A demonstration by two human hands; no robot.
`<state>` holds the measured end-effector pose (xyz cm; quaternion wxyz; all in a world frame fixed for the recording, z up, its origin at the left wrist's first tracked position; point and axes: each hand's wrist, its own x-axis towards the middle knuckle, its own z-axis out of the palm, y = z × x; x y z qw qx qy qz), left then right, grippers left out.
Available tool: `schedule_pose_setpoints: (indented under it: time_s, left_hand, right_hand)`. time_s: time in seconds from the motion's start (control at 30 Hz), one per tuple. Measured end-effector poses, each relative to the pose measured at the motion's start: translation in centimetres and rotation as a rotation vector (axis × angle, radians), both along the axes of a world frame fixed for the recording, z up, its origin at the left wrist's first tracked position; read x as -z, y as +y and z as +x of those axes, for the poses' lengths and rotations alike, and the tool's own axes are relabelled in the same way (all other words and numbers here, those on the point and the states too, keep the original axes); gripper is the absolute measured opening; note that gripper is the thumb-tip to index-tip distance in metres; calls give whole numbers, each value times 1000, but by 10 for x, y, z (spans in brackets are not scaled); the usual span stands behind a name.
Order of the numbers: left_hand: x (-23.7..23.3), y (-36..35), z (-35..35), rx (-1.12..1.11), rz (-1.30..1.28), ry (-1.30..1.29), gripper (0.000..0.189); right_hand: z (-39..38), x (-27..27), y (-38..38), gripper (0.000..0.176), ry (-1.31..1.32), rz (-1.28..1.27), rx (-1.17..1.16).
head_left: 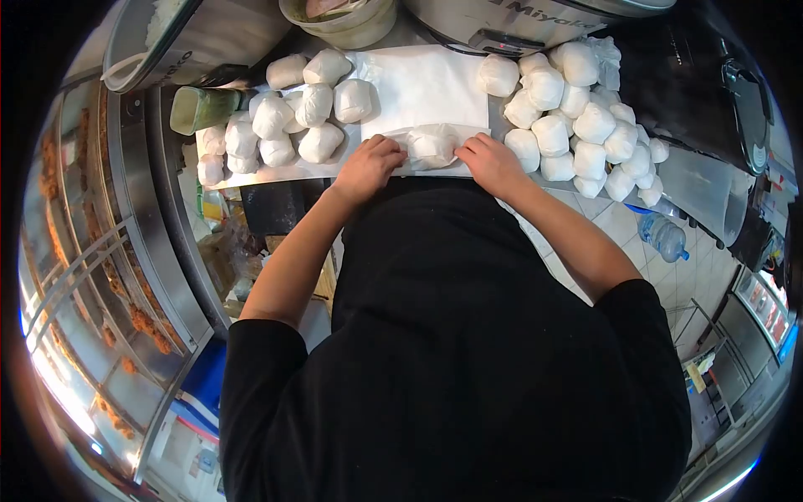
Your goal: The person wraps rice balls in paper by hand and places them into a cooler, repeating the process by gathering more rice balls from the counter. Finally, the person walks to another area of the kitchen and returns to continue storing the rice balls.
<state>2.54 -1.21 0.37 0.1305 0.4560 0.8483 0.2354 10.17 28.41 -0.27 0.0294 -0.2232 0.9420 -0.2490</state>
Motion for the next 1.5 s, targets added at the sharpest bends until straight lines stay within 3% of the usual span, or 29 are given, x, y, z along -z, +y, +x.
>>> schedule_pose_setpoints:
  time_s: [0.13, 0.2, 0.23, 0.3, 0.37, 0.4, 0.43, 0.5, 0.57, 0.6, 0.67, 0.8, 0.87, 0.93, 1.0, 1.03, 1.1, 1.17, 1.23, 1.27, 1.33, 1.37, 1.5]
  left_hand:
    - [4, 7, -11, -102, -49, -140, 20]
    - [2, 15, -16, -169, -81, -175, 17]
    - [2, 19, -19, -220, -146, -222, 14]
    - [1, 32, -24, -263, -212, -274, 12]
    - [-4, 49, -34, -499, -378, -394, 18]
    - [-7, 55, -36, -494, -380, -391, 18]
    - [-11, 60, -39, -467, -440, -345, 20]
    - [-9, 60, -41, -437, -502, -294, 23]
    - [1, 52, -37, -290, -264, 55, 22]
    - [1, 51, -36, -288, -265, 54, 22]
    - [1, 51, -31, -347, -260, -212, 19]
    - [-2, 56, 11, -572, -157, -181, 13]
    - [7, 53, 30, -725, 109, -136, 7]
    - [5, 53, 43, -721, 111, -198, 13]
    - [7, 54, 54, -604, 139, -27, 26]
    - [7, 55, 58, -545, 22, 17, 36]
    - [4, 61, 53, -509, -52, 37, 34]
    - [0, 71, 44, -472, -127, 63, 32]
    - [-20, 91, 31, -615, 150, -463, 36]
    - [-32, 102, 24, -599, 144, -464, 36]
    - [-60, 125, 10, -596, -216, -634, 41]
    - [-63, 130, 2, -631, -268, -731, 48]
    - [-40, 134, -6, -596, -310, -591, 51]
  right_hand:
    - [-3, -1, 1, 20, -1, -36, -18]
    - [-9, -5, -5, 24, -173, -49, 179]
    - [-19, -12, -10, 24, -170, -49, 172]
    - [-43, -24, -16, 37, -508, -5, 367]
    - [-66, -26, -20, 43, -499, 107, 322]
    - [-70, -25, -20, 49, -490, 218, 274]
    - [-67, -26, -17, 48, -295, 279, 166]
    - [-68, -24, -17, 44, -296, 294, 113]
    - [-68, -21, -16, 40, -300, 310, 53]
    - [-66, -19, -14, 34, -424, 235, 92]
    - [-54, -15, -14, 29, -556, 160, 133]
    - [-9, -8, -24, 24, -305, -3, 278]
    - [12, 2, -28, 25, -188, -50, 302]
    - [28, 3, -31, 28, -26, -240, 317]
    - [38, 0, -32, 34, -62, -241, 297]
    - [40, -3, -34, 33, -43, -156, 288]
    - [36, -9, -37, 33, -14, -74, 287]
    - [32, -12, -39, 29, -156, 2, 253]
    - [32, -12, -34, 26, -189, 10, 245]
    - [33, -11, -30, 24, -224, 28, 227]
    - [38, -4, -28, 23, -172, 5, 240]
    - [39, 0, -27, 23, -110, -18, 230]
    - [39, 5, -26, 22, -30, 8, 252]
